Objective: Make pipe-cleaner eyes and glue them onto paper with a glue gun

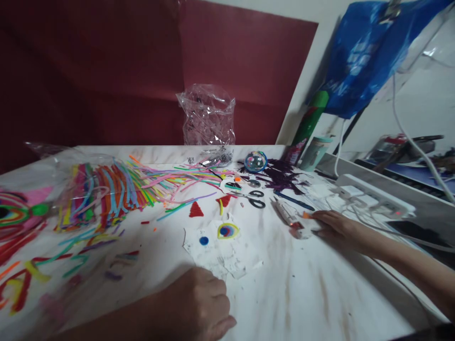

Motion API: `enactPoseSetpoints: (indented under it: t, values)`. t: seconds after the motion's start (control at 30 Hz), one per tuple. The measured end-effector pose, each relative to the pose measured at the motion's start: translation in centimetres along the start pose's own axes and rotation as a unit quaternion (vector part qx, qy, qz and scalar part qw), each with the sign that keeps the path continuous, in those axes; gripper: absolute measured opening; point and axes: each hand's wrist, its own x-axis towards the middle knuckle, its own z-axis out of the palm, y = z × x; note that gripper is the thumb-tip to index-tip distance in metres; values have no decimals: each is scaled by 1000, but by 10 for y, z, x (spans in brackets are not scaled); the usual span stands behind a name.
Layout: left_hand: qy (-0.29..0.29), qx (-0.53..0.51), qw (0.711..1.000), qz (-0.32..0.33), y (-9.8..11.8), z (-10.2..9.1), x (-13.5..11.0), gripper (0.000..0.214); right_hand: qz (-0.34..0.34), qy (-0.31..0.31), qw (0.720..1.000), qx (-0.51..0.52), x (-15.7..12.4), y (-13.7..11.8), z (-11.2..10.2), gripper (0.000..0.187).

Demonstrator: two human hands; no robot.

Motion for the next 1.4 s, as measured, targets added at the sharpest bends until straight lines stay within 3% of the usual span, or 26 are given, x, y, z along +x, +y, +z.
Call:
enactPoseSetpoints:
  t: [0.1,0.2,0.33,0.47,0.57,0.63,0.73,0.87,1.0,1.13,1.23,1.33,1.4]
  values:
    - [7,8,1000,6,0,-2,0,28,3,19,1000,5,7,-9,-3,43]
    - [8,12,1000,9,0,-2,2,27,32,44,998,10,21,-41,-11,39]
    - [-2,15,1000,19,-1,0,2,27,88,-49,978,184,53,-114,-15,31]
    - [5,22,1000,22,0,1,1,25,77,-66,944,314,86,-176,9,25]
    - [12,30,999,28,-1,1,0,25,63,-33,940,332,98,-198,36,24]
    - [11,34,999,30,-2,2,0,25,25,7,954,298,98,-203,52,25]
    - [16,38,999,31,-4,4,-1,25,-87,48,965,243,93,-204,67,25]
    - [9,36,999,28,-5,5,-1,25,-157,38,964,210,88,-205,72,23]
    - [12,39,999,31,-6,4,-1,26,-137,37,964,224,87,-205,72,22]
    - [38,39,998,36,-4,7,-1,29,-34,73,960,269,86,-200,75,25]
    - [78,14,996,33,-2,7,0,35,19,66,959,277,85,-195,79,20]
    - [127,-42,990,-37,-7,-4,4,40,30,67,962,263,85,-194,82,17]
    - [152,-81,975,-142,-16,-21,7,36,22,69,965,252,85,-195,81,19]
